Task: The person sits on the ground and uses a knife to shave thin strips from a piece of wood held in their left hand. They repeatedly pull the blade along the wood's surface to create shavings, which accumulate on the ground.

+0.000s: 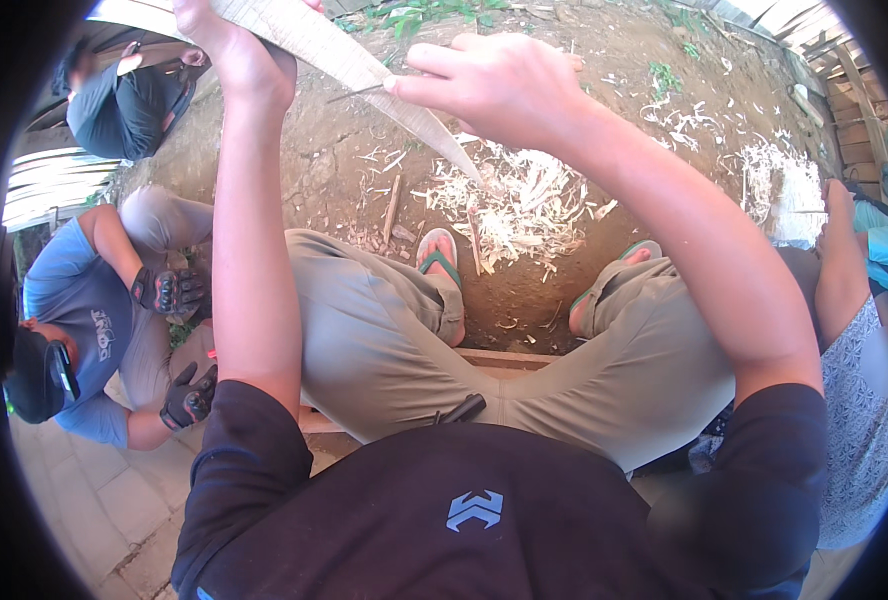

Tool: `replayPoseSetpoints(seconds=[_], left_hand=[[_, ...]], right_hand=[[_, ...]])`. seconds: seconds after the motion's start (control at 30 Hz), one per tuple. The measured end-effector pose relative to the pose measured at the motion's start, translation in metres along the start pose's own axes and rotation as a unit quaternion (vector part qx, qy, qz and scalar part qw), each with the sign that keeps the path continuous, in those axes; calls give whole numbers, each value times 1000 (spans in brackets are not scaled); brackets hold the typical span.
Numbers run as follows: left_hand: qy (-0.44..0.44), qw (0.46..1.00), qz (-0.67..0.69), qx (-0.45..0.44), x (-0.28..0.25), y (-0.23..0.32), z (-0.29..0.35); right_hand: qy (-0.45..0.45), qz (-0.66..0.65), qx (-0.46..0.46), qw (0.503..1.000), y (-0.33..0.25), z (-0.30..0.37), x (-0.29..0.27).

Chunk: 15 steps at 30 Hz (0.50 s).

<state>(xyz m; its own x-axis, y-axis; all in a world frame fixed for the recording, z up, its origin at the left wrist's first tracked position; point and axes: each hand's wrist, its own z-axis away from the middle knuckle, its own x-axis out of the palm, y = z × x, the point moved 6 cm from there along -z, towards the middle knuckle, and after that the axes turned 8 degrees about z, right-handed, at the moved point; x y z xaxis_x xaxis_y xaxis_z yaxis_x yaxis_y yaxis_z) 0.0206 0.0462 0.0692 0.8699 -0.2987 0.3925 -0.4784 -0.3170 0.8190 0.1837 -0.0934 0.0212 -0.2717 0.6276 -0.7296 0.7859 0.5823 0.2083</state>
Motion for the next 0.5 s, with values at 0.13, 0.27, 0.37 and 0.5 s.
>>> replayPoseSetpoints(seconds=[0.13, 0.27, 0.37, 0.5], left_hand=[[-1, 1000, -3, 22, 6, 3, -2], [1, 1000, -18, 13, 12, 7, 3], [-9, 1000, -12, 15, 12, 7, 6], [-45, 985, 156, -50, 1, -13, -7]], right_hand=[[-9, -16, 20, 1000, 3, 2, 6], [-28, -5, 20, 999, 2, -4, 2], [-46, -8, 29, 999, 1, -5, 0], [-85, -16, 13, 996, -6, 3, 17]])
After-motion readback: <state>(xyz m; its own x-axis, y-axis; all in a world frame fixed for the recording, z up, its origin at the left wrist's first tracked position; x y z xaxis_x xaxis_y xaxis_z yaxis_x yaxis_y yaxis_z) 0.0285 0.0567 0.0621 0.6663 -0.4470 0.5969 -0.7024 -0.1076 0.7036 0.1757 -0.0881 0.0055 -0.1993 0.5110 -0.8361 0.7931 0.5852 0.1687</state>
